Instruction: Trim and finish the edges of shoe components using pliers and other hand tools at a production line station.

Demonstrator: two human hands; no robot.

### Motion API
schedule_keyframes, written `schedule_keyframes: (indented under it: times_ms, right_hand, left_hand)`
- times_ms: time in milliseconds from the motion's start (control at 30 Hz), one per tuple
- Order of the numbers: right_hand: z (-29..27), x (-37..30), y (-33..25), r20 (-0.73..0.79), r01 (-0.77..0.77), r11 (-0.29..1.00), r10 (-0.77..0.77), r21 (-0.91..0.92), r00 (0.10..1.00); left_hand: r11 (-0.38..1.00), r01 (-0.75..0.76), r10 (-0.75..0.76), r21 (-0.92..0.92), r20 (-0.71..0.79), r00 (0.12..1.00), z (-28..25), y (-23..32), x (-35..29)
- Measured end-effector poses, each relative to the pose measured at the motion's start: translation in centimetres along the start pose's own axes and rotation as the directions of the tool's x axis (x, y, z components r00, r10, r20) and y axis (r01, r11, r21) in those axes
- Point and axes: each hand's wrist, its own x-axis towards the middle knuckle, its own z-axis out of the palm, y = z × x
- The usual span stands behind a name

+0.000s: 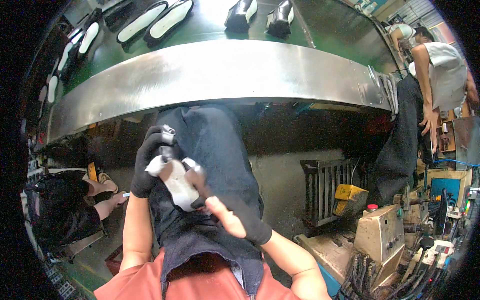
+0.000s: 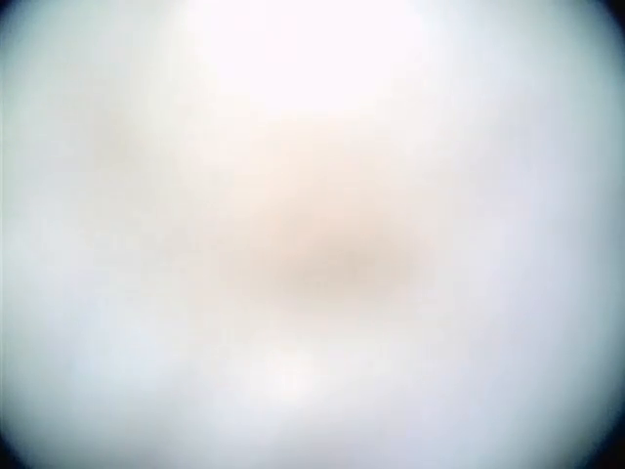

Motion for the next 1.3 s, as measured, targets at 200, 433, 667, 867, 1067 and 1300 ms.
schedule_keyframes:
  times_ms: [200, 433, 667, 867, 1067, 1300]
  right_hand:
    - [3.0, 3.3, 1.4, 0.128, -0.184, 0.944, 0.154, 0.274, 0.980]
    - [4.1, 2.5, 0.8, 0.280, -0.328, 0.633, 0.179, 0.701, 0.943]
    - [7.7, 4.9, 5.1, -0.293, 0.100, 0.988, -0.132, -0.120, 0.947]
    - [4.6, -1.6, 4.5, 0.115, 0.187, 0.856, -0.150, -0.483, 0.982]
    - [2.1, -6.9, 6.3, 0.326, 0.466, 0.739, -0.341, -0.486, 0.882]
    - [1.6, -2.3, 2.3, 0.238, 0.342, 0.820, -0.258, -0.458, 0.936]
  left_hand:
    - [0.927, 0.160, -0.197, -0.339, -0.077, 0.977, 0.1, -3.2, -1.5]
    - [0.975, 0.093, -0.107, -0.200, -0.056, 0.993, 0.5, -0.6, -2.1]
    - [0.962, 0.081, -0.111, -0.261, -0.101, 0.989, 0.3, -2.6, -1.8]
    - [0.988, 0.050, -0.049, -0.149, 0.007, 0.999, 0.3, 3.9, -7.0]
    - [0.669, 0.480, -0.559, -0.567, 0.041, 0.828, 3.5, 6.5, -13.9]
    - [0.996, -0.079, 0.067, 0.037, 0.254, 0.965, 0.2, 6.3, -3.9]
